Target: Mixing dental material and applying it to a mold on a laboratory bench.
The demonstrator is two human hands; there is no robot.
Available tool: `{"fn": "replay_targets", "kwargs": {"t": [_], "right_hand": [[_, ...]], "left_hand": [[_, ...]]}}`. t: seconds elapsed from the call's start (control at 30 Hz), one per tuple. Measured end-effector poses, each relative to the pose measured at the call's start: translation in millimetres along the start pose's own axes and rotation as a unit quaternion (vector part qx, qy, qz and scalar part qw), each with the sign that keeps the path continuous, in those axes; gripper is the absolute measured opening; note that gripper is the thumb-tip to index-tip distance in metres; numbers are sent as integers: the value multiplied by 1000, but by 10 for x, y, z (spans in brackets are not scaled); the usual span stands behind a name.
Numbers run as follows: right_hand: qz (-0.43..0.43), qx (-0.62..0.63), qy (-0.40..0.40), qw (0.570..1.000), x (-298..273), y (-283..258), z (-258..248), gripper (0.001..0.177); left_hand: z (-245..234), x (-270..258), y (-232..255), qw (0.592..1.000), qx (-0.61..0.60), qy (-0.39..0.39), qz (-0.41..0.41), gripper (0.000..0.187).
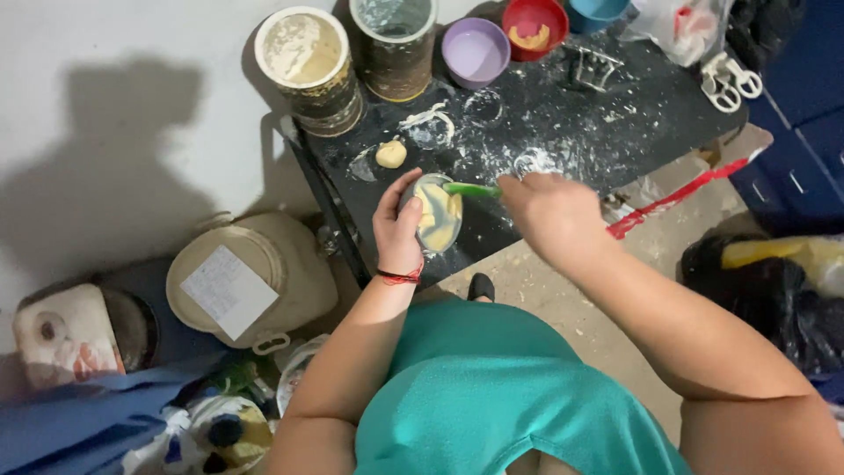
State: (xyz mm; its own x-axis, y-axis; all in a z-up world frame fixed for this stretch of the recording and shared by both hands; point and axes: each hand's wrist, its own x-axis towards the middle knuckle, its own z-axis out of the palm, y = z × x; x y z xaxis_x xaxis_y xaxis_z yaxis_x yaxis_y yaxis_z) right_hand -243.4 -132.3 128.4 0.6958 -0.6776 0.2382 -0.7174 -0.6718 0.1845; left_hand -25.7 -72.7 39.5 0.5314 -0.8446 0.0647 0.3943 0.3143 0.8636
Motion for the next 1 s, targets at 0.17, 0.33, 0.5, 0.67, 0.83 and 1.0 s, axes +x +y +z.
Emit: {"fn": "replay_targets", "kwargs": {"t": [0.17,0.33,0.5,0.67,0.83,1.0], "right_hand": [[34,148,-163,975,96,-548,-210,20],[139,428,-270,851,141,-740,-126,32],[197,673,-246,669,169,-775,-46,23],[228,663,-216,679,682,-472,-79,24],[196,390,-207,875,1197,-216,1126,32],[5,159,-121,980,1381,-388,1269,32]], "left_hand": [[-209,144,-159,991,-63,104,59,47],[-213,165,82,974,-146,161,64,61],[-211,217,221,969,-162,173,76,58],[-574,125,-126,934,-243,255,-54,64],[-867,-186,-275,915,-266,275,-126,65],[-967,-343,-248,913,-249,300,-118,48]]}}
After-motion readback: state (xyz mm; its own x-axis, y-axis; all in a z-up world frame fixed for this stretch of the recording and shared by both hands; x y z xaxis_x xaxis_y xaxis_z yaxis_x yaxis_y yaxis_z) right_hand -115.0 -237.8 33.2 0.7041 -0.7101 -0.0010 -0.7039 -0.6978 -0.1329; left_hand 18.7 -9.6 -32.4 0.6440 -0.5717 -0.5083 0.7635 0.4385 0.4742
